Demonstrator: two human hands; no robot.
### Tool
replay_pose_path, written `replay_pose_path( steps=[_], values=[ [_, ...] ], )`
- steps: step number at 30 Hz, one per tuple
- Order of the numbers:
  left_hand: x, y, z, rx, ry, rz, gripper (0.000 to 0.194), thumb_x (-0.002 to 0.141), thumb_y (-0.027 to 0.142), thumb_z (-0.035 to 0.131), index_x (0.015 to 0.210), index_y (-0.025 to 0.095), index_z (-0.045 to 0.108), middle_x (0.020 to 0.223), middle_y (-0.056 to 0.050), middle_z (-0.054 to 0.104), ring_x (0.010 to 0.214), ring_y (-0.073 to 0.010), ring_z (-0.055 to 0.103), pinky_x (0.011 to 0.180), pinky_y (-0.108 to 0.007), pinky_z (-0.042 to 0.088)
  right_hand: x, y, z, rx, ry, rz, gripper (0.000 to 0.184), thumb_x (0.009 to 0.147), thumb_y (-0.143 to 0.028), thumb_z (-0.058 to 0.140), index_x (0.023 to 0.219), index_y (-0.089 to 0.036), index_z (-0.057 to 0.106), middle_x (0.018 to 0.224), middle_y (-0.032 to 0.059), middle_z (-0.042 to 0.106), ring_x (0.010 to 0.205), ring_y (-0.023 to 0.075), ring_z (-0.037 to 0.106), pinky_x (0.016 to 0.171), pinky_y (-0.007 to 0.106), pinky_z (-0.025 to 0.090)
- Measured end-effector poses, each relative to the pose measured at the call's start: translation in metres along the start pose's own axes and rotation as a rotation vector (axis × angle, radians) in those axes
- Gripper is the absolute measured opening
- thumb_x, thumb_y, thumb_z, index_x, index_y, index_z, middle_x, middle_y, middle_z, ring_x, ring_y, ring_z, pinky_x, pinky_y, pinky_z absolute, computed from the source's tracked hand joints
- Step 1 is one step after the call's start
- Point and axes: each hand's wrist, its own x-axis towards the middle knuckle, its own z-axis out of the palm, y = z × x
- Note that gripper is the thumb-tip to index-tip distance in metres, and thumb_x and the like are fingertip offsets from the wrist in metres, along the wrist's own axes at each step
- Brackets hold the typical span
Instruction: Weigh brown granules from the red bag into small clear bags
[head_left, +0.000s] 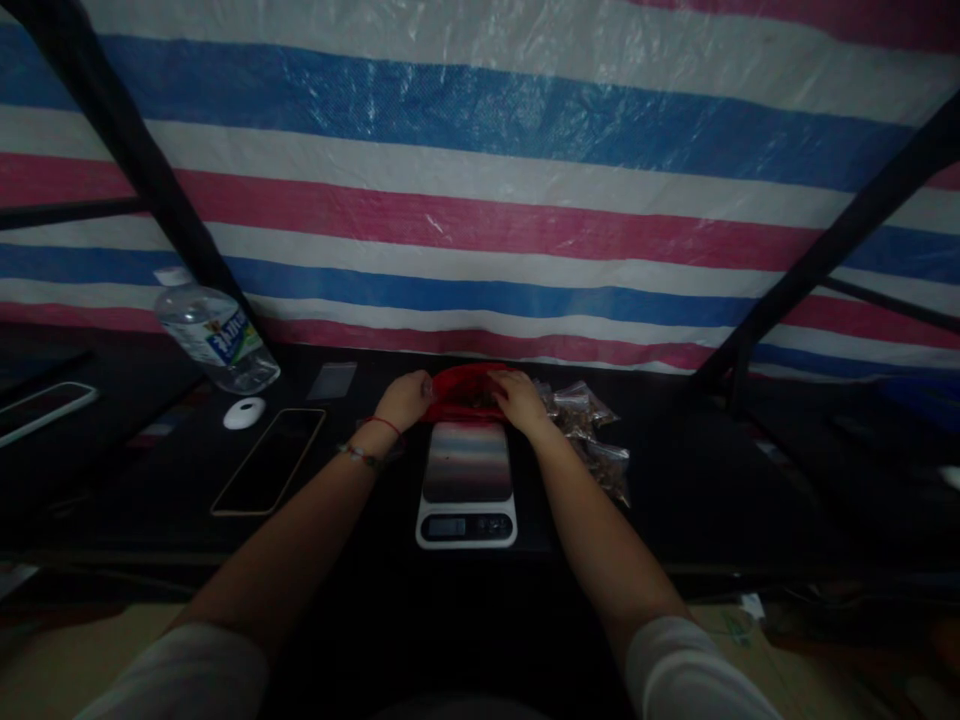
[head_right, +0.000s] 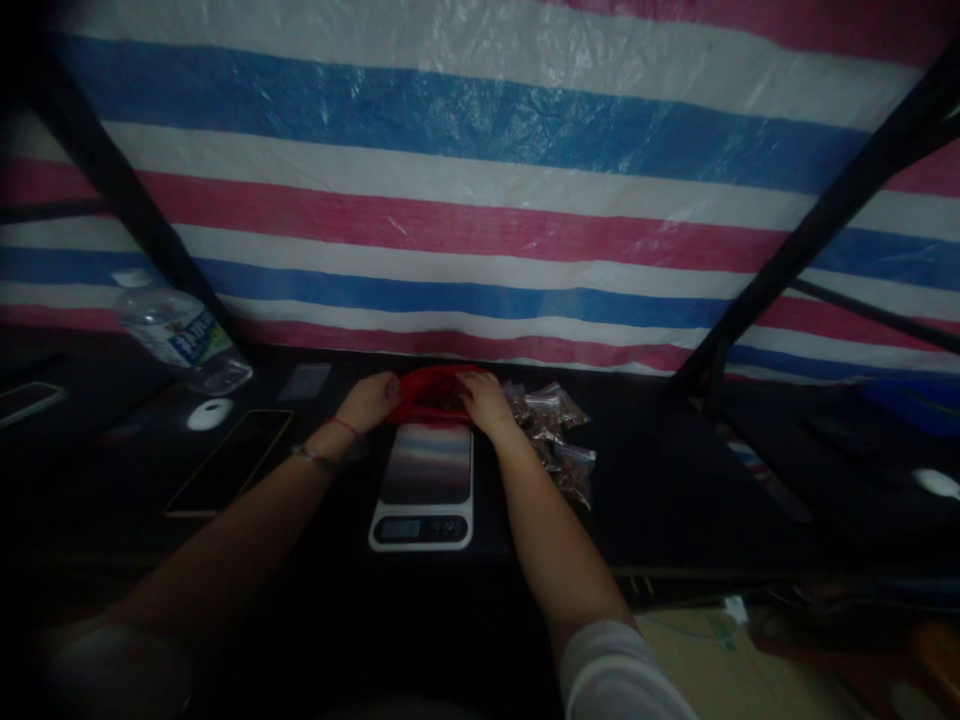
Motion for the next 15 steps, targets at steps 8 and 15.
replay_pose_path(
  steps=[8,15],
  values=[
    [0.008,-0.006,0.010,-0.065,0.167,-0.068,0.012,0.078,0.029,0.051,0.078,0.019,0.058,0.079,-0.009,0.063,0.073,-0.0213,0.058,0.068,-0.032,0.042,-0.002,-0.004,0.000,0.053,0.072,-0.021,0.043,0.085,-0.017,0.054,0.128,-0.019,0.054,0.126,0.0121,0.058,0.121,0.0230,0.048,0.107,0.043,0.035],
    [-0.001,-0.010,0.004,-0.150,0.258,-0.107,0.019,0.076,0.032,0.056,0.087,0.018,0.061,0.088,-0.009,0.065,0.083,-0.0223,0.059,0.076,-0.033,0.045,-0.013,0.000,-0.006,0.105,0.350,0.238,0.052,0.082,-0.025,0.057,0.132,-0.015,0.049,0.124,0.0159,0.049,0.120,0.0241,0.048,0.106,0.038,0.037]
  ],
)
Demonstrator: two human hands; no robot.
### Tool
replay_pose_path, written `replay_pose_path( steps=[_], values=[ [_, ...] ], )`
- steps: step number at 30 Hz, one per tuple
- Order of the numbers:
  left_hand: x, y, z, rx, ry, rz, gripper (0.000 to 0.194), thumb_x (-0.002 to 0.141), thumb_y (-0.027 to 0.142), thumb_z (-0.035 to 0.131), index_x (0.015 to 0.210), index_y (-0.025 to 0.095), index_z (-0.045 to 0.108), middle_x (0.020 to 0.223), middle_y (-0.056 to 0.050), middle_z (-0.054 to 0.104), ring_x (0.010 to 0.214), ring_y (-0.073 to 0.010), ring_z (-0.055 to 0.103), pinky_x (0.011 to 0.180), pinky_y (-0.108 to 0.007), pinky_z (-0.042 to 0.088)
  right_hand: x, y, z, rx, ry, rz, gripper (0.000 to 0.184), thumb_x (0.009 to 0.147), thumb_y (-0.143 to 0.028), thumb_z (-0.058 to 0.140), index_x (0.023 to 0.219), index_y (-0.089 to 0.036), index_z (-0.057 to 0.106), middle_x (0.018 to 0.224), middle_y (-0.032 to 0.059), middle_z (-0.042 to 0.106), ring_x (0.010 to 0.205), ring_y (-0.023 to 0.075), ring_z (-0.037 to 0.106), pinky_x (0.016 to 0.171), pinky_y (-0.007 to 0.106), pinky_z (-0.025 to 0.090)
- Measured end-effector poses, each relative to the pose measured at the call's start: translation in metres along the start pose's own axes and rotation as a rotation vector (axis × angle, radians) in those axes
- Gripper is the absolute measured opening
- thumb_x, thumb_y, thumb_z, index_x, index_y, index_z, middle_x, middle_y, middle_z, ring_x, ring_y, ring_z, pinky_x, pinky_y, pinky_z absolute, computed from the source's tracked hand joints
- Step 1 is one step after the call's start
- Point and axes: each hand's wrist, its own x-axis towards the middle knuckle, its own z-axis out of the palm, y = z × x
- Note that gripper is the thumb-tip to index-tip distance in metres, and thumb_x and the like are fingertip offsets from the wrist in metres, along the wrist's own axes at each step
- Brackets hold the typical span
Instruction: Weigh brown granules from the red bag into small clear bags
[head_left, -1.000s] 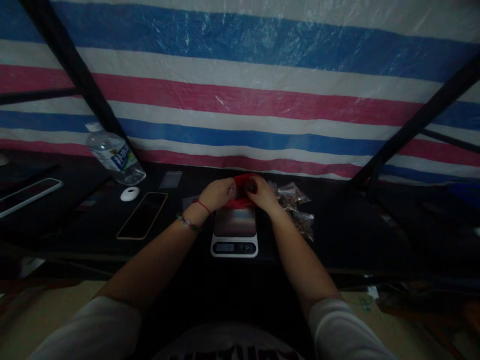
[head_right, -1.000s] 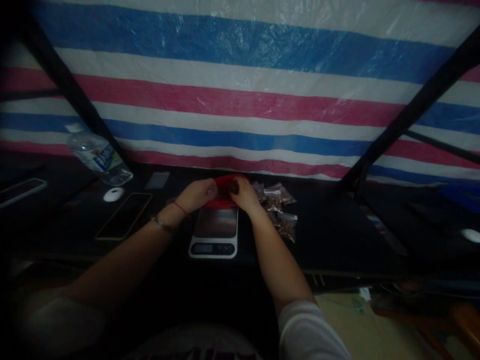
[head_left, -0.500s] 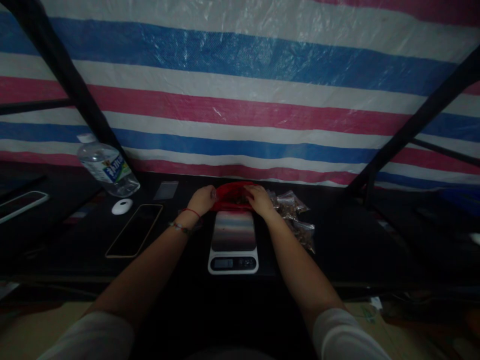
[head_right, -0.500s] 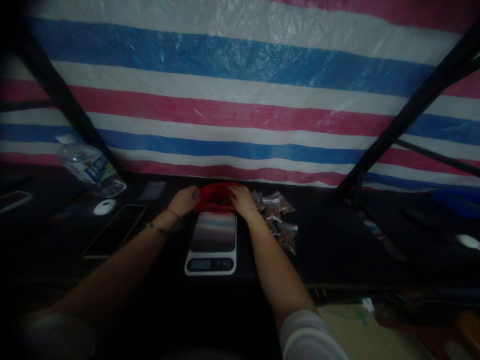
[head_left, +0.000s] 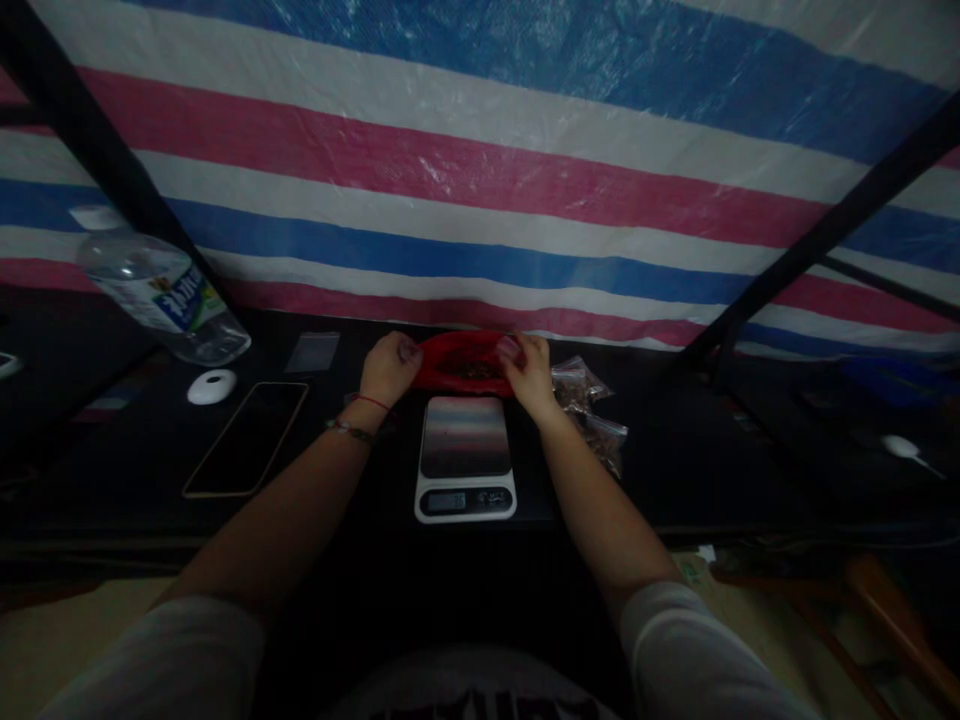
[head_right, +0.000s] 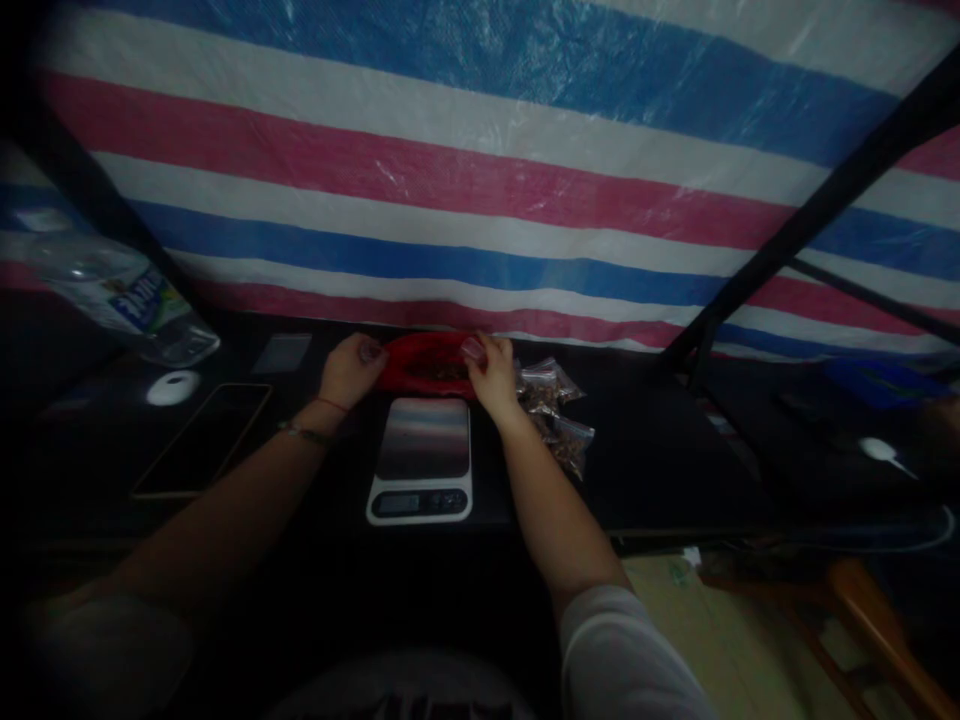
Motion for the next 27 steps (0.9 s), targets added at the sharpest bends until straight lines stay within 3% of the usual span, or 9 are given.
replay_pose_path(
  steps=[4,8,12,16,19,22,24,27],
  values=[
    [0.001,-0.001,-0.004,-0.008,0.093,0.071,0.024,0.076,0.031,0.056,0.094,0.016,0.061,0.097,-0.010,0.065,0.093,-0.0232,0.059,0.084,-0.034,0.045,-0.003,-0.001,-0.002,0.196,0.010,0.109,0.047,0.086,-0.032,0.052,0.131,-0.021,0.050,0.131,0.0118,0.051,0.125,0.0248,0.045,0.107,0.044,0.035],
    [0.000,-0.001,-0.005,-0.041,0.104,0.140,0.027,0.076,0.030,0.056,0.098,0.015,0.061,0.100,-0.008,0.065,0.096,-0.0213,0.059,0.087,-0.032,0.046,-0.007,-0.014,0.000,0.675,-0.026,0.333,0.055,0.085,-0.039,0.053,0.137,-0.032,0.036,0.122,0.0028,0.060,0.109,0.0193,0.058,0.089,0.037,0.049],
    [-0.001,-0.004,-0.003,-0.062,0.026,0.147,0.032,0.075,0.032,0.058,0.102,0.015,0.060,0.103,-0.008,0.065,0.095,-0.0204,0.060,0.087,-0.031,0.046,-0.008,-0.029,-0.006,1.115,-0.118,0.541,0.053,0.085,-0.031,0.053,0.134,-0.038,0.032,0.097,-0.0035,0.066,0.083,0.0130,0.067,0.070,0.026,0.053],
    [-0.002,-0.007,0.003,-0.074,-0.131,0.142,0.028,0.077,0.031,0.056,0.101,0.018,0.061,0.098,-0.006,0.067,0.085,-0.0174,0.062,0.079,-0.027,0.048,-0.006,-0.035,-0.012,1.257,-0.141,0.579,0.034,0.085,-0.030,0.053,0.118,-0.033,0.046,0.092,-0.0029,0.066,0.080,0.0133,0.067,0.067,0.025,0.053],
    [-0.001,-0.007,0.008,-0.026,-0.179,0.096,0.020,0.077,0.029,0.055,0.094,0.019,0.061,0.091,-0.006,0.068,0.079,-0.0175,0.063,0.073,-0.026,0.047,-0.007,-0.036,-0.013,1.249,-0.179,0.532,0.022,0.081,-0.034,0.059,0.101,-0.027,0.052,0.094,-0.0008,0.066,0.085,0.0152,0.066,0.062,0.023,0.052],
    [0.003,-0.008,0.010,0.052,-0.110,-0.048,0.021,0.078,0.029,0.054,0.096,0.018,0.059,0.088,-0.008,0.068,0.079,-0.0203,0.065,0.070,-0.028,0.047,-0.010,-0.039,-0.014,1.085,-0.247,0.430,0.021,0.079,-0.038,0.062,0.092,-0.024,0.054,0.092,0.0009,0.066,0.087,0.0170,0.065,0.060,0.023,0.050],
    [0.007,-0.011,0.010,0.088,-0.029,-0.154,0.023,0.080,0.029,0.053,0.099,0.017,0.057,0.088,-0.011,0.068,0.081,-0.0220,0.066,0.069,-0.029,0.047,-0.013,-0.044,-0.017,0.858,-0.302,0.241,0.018,0.080,-0.038,0.062,0.087,-0.022,0.059,0.090,0.0020,0.066,0.087,0.0173,0.064,0.069,0.027,0.050],
    [0.011,-0.016,0.009,0.103,0.044,-0.241,0.024,0.081,0.031,0.052,0.100,0.016,0.055,0.089,-0.013,0.068,0.081,-0.0237,0.066,0.069,-0.030,0.047,-0.016,-0.053,-0.023,0.490,-0.429,-0.168,0.009,0.078,-0.029,0.065,0.077,-0.020,0.065,0.095,0.0040,0.066,0.095,0.0183,0.061,0.087,0.036,0.046]
  ],
)
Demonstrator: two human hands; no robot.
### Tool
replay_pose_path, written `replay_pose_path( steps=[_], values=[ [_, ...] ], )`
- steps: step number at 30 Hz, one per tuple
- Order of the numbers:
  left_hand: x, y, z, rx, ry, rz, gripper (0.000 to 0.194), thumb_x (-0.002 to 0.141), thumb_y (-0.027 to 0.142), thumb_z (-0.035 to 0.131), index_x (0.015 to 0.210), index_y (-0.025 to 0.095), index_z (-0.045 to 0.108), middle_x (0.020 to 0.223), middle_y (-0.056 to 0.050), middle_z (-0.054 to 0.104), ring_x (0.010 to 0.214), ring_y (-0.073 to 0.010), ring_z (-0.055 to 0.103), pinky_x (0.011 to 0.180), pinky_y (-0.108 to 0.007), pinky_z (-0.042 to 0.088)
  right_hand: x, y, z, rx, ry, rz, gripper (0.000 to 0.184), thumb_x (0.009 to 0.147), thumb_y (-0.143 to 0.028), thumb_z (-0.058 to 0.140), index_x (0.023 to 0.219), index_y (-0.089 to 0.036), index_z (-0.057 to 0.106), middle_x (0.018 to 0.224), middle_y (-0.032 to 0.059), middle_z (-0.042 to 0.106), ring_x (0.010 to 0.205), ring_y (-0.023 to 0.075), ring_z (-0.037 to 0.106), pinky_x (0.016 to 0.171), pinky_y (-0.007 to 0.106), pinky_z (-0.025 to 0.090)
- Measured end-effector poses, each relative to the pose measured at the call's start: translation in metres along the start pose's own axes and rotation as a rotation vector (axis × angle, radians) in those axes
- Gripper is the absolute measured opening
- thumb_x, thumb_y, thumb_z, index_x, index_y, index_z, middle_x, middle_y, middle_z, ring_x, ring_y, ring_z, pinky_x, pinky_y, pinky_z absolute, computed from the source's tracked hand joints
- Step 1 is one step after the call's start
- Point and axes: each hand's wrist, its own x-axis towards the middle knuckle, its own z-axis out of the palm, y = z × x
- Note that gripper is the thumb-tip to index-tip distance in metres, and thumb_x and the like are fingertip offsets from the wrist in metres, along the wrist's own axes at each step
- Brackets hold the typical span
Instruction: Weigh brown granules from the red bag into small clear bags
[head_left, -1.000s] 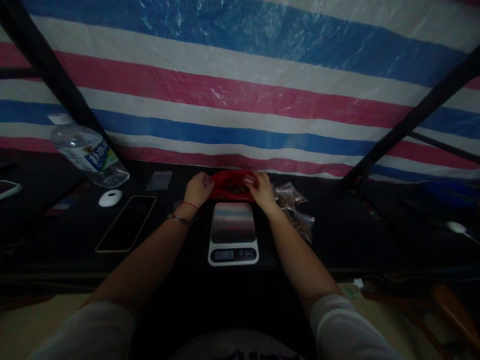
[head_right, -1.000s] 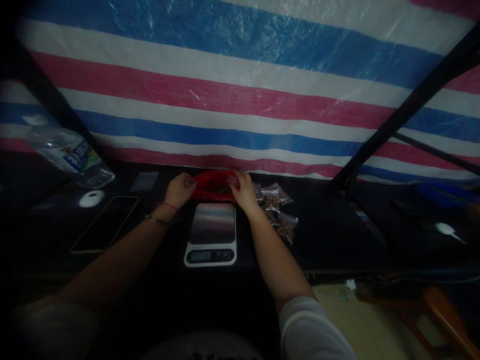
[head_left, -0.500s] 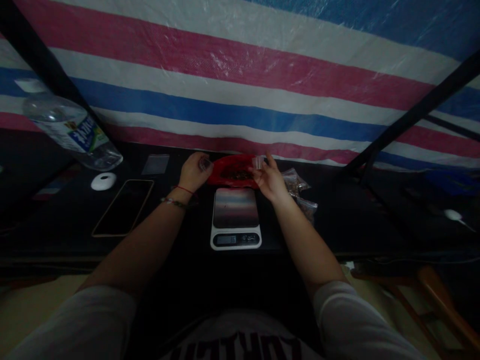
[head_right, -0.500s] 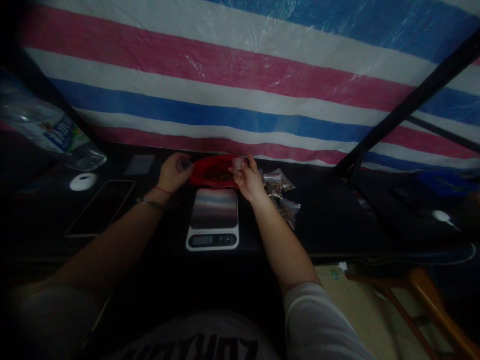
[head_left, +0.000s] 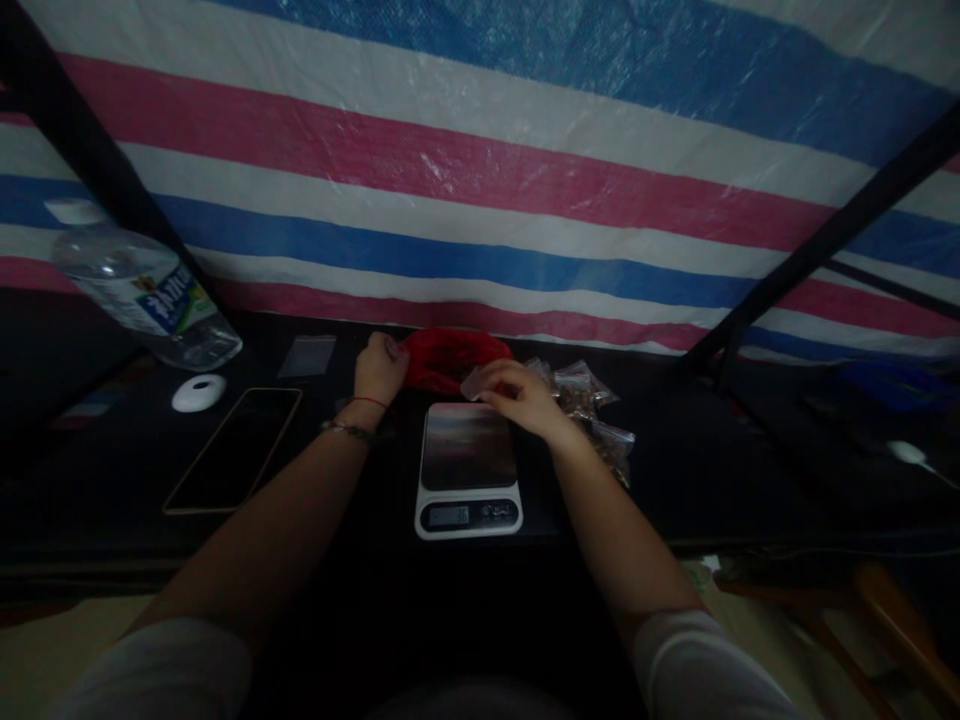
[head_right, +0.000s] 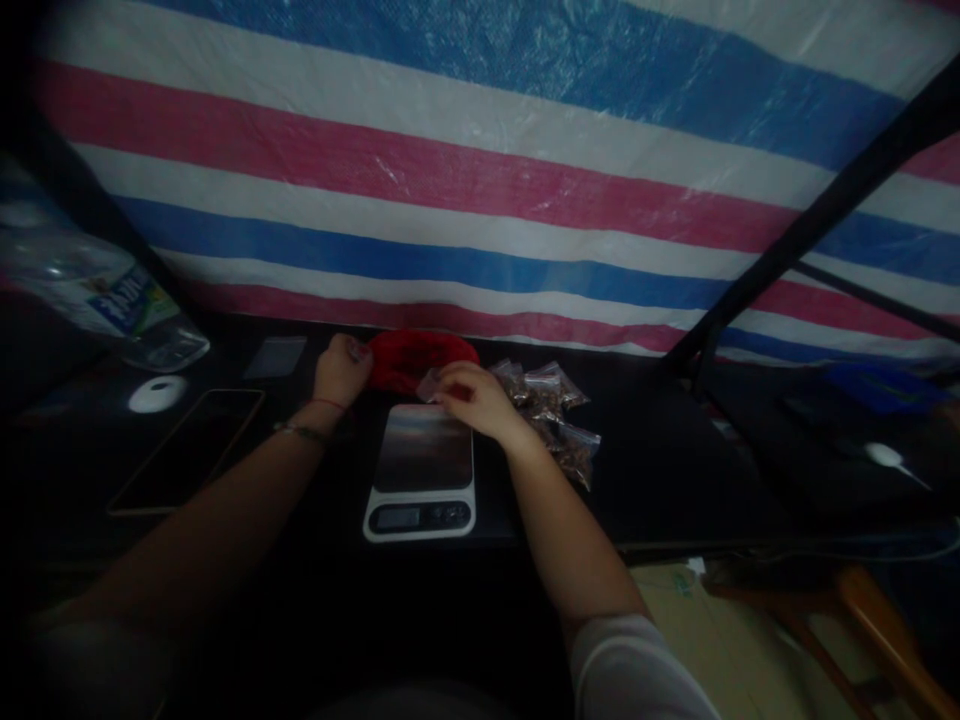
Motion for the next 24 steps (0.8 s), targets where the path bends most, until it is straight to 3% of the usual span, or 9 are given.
replay_pose_path(
  steps=[4,8,12,16,19,21,24],
  values=[
    [0.001,-0.003,0.000,-0.013,0.002,-0.036,0.024,0.081,0.032,0.052,0.099,0.016,0.055,0.088,-0.014,0.068,0.082,-0.0245,0.066,0.069,-0.031,0.048,-0.003,-0.010,0.002,-0.275,-0.267,-0.161,0.002,0.075,-0.023,0.070,0.075,-0.021,0.069,0.098,0.0040,0.066,0.098,0.0188,0.059,0.091,0.038,0.044],
    [0.000,-0.002,0.000,-0.040,-0.029,-0.022,0.023,0.080,0.032,0.053,0.098,0.017,0.056,0.090,-0.013,0.068,0.084,-0.0238,0.066,0.071,-0.030,0.048,-0.005,-0.013,0.004,-0.332,-0.347,-0.162,0.010,0.072,-0.028,0.074,0.079,-0.021,0.070,0.107,0.0056,0.064,0.105,0.0212,0.056,0.093,0.040,0.043],
    [0.000,-0.002,0.000,-0.057,-0.030,-0.039,0.024,0.079,0.032,0.054,0.098,0.017,0.056,0.091,-0.012,0.068,0.084,-0.0229,0.066,0.071,-0.030,0.048,-0.004,-0.008,0.003,-0.225,-0.111,-0.176,0.014,0.080,-0.030,0.066,0.092,-0.022,0.069,0.111,0.0073,0.063,0.107,0.0209,0.058,0.094,0.040,0.044],
    [-0.001,-0.002,-0.001,-0.073,0.011,-0.043,0.024,0.079,0.033,0.053,0.097,0.017,0.056,0.088,-0.012,0.067,0.082,-0.0221,0.065,0.072,-0.030,0.047,-0.003,0.004,0.003,-0.173,0.208,-0.003,0.017,0.084,-0.033,0.060,0.092,-0.022,0.069,0.087,0.0037,0.069,0.083,0.0179,0.064,0.079,0.034,0.050],
    [-0.002,0.000,-0.002,-0.078,0.009,-0.054,0.024,0.078,0.033,0.054,0.097,0.017,0.056,0.087,-0.011,0.067,0.081,-0.0214,0.065,0.072,-0.030,0.047,-0.002,0.014,0.005,-0.105,0.273,0.077,0.027,0.090,-0.031,0.046,0.106,-0.022,0.065,0.078,0.0015,0.070,0.070,0.0152,0.063,0.072,0.031,0.051],
    [-0.002,0.001,-0.002,-0.085,-0.003,-0.052,0.025,0.077,0.033,0.055,0.097,0.017,0.055,0.088,-0.010,0.067,0.081,-0.0209,0.064,0.073,-0.030,0.047,-0.002,0.018,0.006,-0.064,0.284,0.048,0.034,0.090,-0.025,0.039,0.117,-0.023,0.060,0.088,0.0023,0.070,0.072,0.0146,0.062,0.075,0.032,0.050],
    [-0.003,0.001,-0.002,-0.090,-0.008,-0.039,0.026,0.077,0.033,0.055,0.098,0.017,0.055,0.089,-0.010,0.066,0.083,-0.0212,0.064,0.075,-0.032,0.048,0.001,0.020,0.006,-0.078,0.319,0.027,0.039,0.083,-0.018,0.039,0.117,-0.023,0.060,0.101,0.0035,0.067,0.076,0.0150,0.060,0.080,0.034,0.049]
  ],
)
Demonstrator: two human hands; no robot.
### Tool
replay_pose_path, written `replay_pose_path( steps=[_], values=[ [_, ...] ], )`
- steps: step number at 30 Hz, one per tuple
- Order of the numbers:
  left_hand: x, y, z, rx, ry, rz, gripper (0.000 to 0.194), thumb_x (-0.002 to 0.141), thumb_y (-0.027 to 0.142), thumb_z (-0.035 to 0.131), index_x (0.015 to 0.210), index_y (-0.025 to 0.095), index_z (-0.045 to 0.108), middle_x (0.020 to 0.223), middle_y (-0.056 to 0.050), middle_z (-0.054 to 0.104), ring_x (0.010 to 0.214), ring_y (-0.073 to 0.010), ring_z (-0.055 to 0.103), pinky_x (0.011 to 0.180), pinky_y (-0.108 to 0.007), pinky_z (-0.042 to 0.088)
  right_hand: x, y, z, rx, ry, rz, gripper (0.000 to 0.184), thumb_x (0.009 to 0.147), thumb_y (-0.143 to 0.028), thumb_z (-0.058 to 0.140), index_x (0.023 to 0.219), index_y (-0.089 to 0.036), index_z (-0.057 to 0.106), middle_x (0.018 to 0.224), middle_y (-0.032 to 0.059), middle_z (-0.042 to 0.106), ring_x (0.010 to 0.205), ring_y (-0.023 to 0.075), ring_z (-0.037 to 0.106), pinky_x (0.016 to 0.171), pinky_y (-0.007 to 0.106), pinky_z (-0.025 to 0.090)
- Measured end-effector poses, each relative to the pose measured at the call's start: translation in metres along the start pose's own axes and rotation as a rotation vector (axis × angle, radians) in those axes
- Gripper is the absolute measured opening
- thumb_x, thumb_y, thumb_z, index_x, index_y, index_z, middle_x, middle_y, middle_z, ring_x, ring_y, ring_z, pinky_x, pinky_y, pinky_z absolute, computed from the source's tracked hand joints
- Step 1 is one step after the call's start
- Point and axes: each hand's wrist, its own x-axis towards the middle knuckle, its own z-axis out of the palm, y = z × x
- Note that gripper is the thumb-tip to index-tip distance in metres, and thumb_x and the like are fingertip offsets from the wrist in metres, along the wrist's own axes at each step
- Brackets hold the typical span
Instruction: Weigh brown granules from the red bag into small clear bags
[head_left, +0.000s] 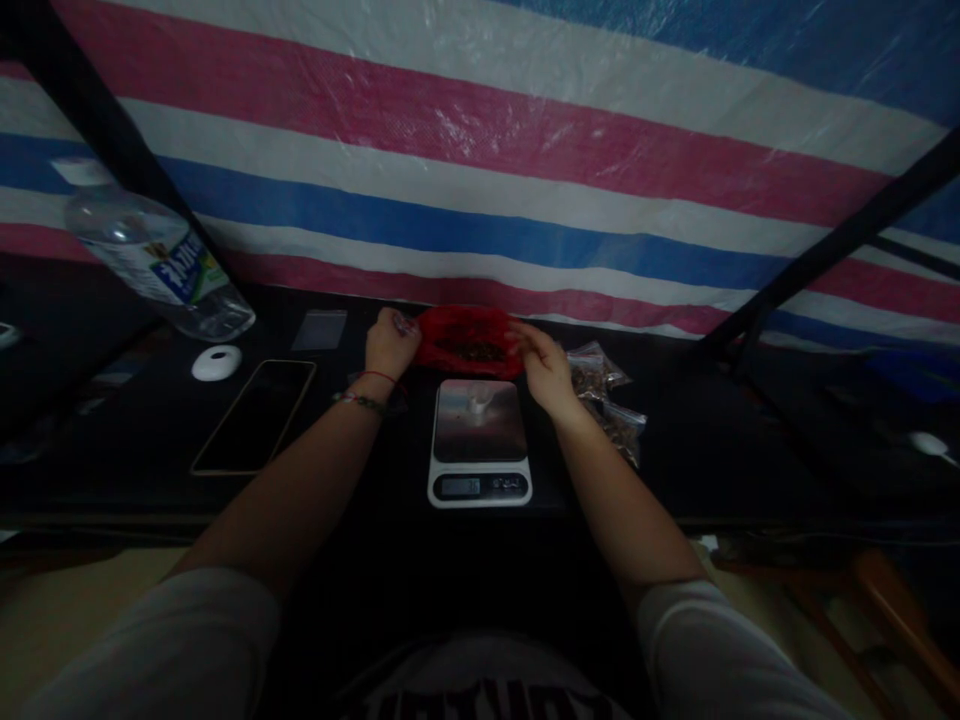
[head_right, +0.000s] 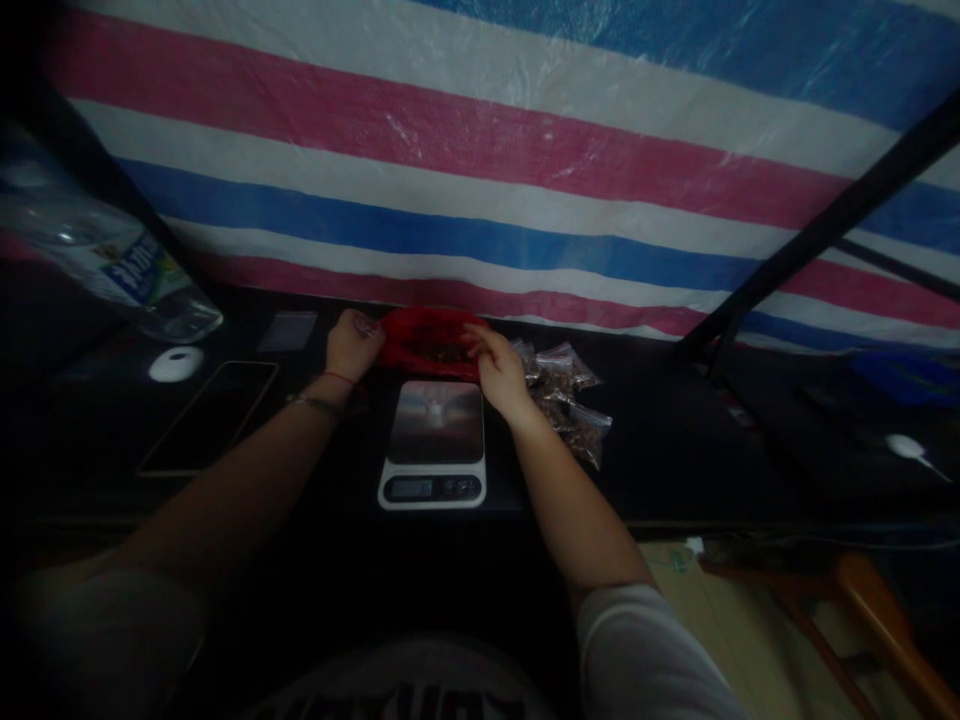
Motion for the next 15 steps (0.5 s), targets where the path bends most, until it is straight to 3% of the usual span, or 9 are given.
replay_pose_path(
  steps=[3,6,9,12,15],
  values=[
    [0.000,-0.001,0.000,-0.006,-0.008,-0.003,0.027,0.077,0.034,0.055,0.098,0.017,0.056,0.090,-0.011,0.066,0.084,-0.0224,0.064,0.076,-0.033,0.048,0.003,-0.006,-0.006,-0.086,0.025,0.080,0.034,0.079,-0.019,0.042,0.105,-0.021,0.064,0.097,0.0042,0.066,0.082,0.0165,0.059,0.081,0.032,0.046],
    [0.000,-0.002,0.000,-0.012,-0.023,-0.027,0.028,0.077,0.034,0.056,0.100,0.017,0.056,0.092,-0.011,0.067,0.085,-0.0225,0.064,0.076,-0.033,0.048,-0.003,-0.023,-0.024,-0.197,-0.088,0.252,0.025,0.082,-0.030,0.046,0.090,-0.017,0.066,0.081,0.0038,0.065,0.075,0.0167,0.058,0.070,0.028,0.044],
    [0.000,-0.001,-0.001,-0.008,-0.023,-0.038,0.028,0.078,0.035,0.055,0.100,0.018,0.055,0.093,-0.010,0.067,0.085,-0.0217,0.063,0.076,-0.032,0.048,-0.025,-0.044,-0.046,-0.391,-0.439,0.369,0.037,0.085,-0.044,0.046,0.070,-0.015,0.065,0.064,0.0022,0.060,0.063,0.0146,0.053,0.060,0.026,0.038],
    [0.000,0.000,-0.001,-0.017,-0.019,-0.030,0.027,0.078,0.034,0.055,0.100,0.018,0.056,0.093,-0.010,0.067,0.085,-0.0216,0.064,0.077,-0.032,0.048,-0.051,-0.057,-0.059,-0.508,-0.867,0.424,0.040,0.081,-0.051,0.055,0.071,-0.015,0.068,0.065,0.0025,0.063,0.060,0.0134,0.054,0.056,0.025,0.035],
    [-0.001,-0.001,-0.001,-0.038,-0.015,-0.015,0.027,0.078,0.034,0.055,0.099,0.017,0.056,0.093,-0.011,0.067,0.085,-0.0224,0.064,0.077,-0.032,0.048,-0.066,-0.059,-0.058,-0.544,-1.063,0.451,0.044,0.080,-0.056,0.054,0.077,-0.016,0.072,0.072,0.0044,0.068,0.061,0.0136,0.057,0.055,0.024,0.036]
  ],
)
